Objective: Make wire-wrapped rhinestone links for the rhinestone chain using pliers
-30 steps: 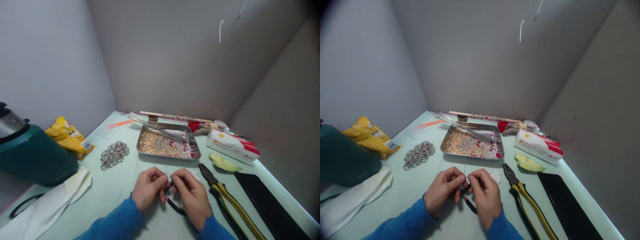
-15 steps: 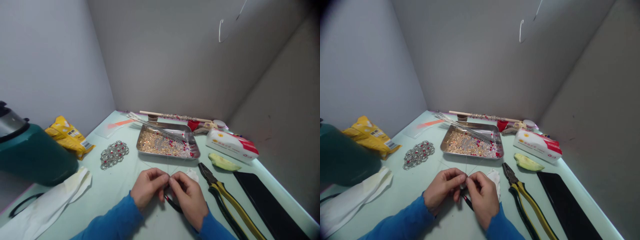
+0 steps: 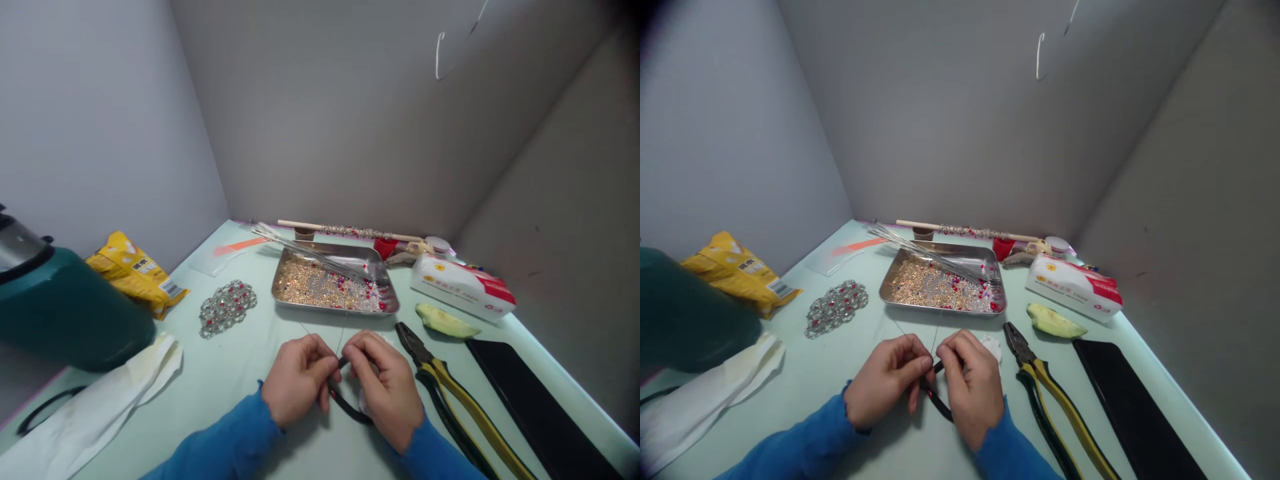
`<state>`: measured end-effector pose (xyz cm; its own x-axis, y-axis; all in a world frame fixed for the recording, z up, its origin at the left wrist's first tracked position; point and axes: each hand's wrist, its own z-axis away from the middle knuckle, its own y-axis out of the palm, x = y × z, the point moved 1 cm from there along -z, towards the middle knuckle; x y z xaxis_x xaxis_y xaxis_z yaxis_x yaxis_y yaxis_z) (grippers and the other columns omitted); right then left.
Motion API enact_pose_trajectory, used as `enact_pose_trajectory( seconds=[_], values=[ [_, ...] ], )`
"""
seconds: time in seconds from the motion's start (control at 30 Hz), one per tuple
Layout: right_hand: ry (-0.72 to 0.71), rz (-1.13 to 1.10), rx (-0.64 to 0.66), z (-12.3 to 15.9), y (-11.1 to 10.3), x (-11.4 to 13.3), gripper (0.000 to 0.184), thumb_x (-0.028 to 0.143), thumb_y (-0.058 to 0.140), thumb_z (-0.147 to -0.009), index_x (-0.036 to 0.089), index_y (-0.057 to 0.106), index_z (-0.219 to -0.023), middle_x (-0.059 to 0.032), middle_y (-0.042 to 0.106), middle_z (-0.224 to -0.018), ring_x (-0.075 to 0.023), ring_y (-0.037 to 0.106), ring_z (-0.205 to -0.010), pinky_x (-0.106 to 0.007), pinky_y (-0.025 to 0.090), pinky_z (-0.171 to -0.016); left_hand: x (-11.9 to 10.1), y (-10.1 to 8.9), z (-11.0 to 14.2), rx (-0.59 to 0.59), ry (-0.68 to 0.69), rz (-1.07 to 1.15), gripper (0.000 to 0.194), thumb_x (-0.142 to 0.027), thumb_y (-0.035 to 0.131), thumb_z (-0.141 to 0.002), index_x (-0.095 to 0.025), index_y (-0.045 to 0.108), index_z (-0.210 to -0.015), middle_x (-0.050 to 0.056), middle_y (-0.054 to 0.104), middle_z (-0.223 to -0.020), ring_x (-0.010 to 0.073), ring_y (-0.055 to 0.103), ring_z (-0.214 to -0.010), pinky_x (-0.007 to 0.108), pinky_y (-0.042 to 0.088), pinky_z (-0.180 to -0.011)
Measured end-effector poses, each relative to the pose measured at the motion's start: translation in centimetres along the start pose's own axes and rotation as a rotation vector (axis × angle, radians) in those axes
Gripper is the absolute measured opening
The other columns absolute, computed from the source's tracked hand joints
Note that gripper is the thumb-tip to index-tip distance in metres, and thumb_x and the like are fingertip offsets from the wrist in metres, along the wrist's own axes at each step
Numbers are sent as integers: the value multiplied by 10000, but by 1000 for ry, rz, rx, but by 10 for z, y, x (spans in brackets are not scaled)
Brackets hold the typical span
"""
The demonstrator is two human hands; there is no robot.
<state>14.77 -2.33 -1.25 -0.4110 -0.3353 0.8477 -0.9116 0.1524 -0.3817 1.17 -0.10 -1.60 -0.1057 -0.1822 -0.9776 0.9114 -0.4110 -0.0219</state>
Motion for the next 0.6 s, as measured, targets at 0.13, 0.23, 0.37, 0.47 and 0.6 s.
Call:
enact_pose_trajectory(
  seconds=[0.13, 0.23, 0.37, 0.47, 0.6],
  values=[
    [-5, -49, 80, -5, -6, -1, 235, 220, 459, -869, 176, 497, -642, 4, 495, -665, -123, 488, -646, -247, 365, -611, -5, -5, 3, 10, 59, -66, 120, -232, 497, -792, -141, 490, -714, 12, 624, -623, 64, 513, -358, 182, 340, -389],
    [72, -203, 239, -7, -11, -7, 148, 242, 451, -875, 181, 572, -816, -16, 552, -820, -110, 521, -653, -240, 405, -617, -9, -10, 3, 178, 52, 107, 149, -280, 510, -800, -141, 465, -772, 33, 639, -682, 71, 551, -389, 178, 353, -407],
    [284, -360, 312, -7, -11, -11, 203, 290, 468, -862, 199, 575, -1008, -7, 571, -791, -95, 517, -598, -222, 419, -559, -10, -8, 6, 388, -48, 209, 237, -350, 572, -758, -145, 456, -785, 7, 600, -604, 76, 525, -344, 169, 347, -353],
    [292, -386, 350, -7, -10, -5, 183, 304, 528, -818, 178, 627, -905, -7, 567, -749, -101, 515, -612, -221, 421, -565, -8, -3, 9, 455, -123, 136, 222, -332, 593, -734, -135, 492, -718, -14, 565, -549, 53, 477, -317, 154, 313, -322],
    [252, -440, 383, -9, -12, 1, 140, 287, 583, -776, 167, 596, -704, 14, 533, -675, -99, 487, -597, -221, 403, -565, -7, -1, 13, 427, -163, 63, 190, -288, 588, -727, -126, 537, -643, -21, 544, -523, 39, 456, -327, 154, 307, -337]
  ],
)
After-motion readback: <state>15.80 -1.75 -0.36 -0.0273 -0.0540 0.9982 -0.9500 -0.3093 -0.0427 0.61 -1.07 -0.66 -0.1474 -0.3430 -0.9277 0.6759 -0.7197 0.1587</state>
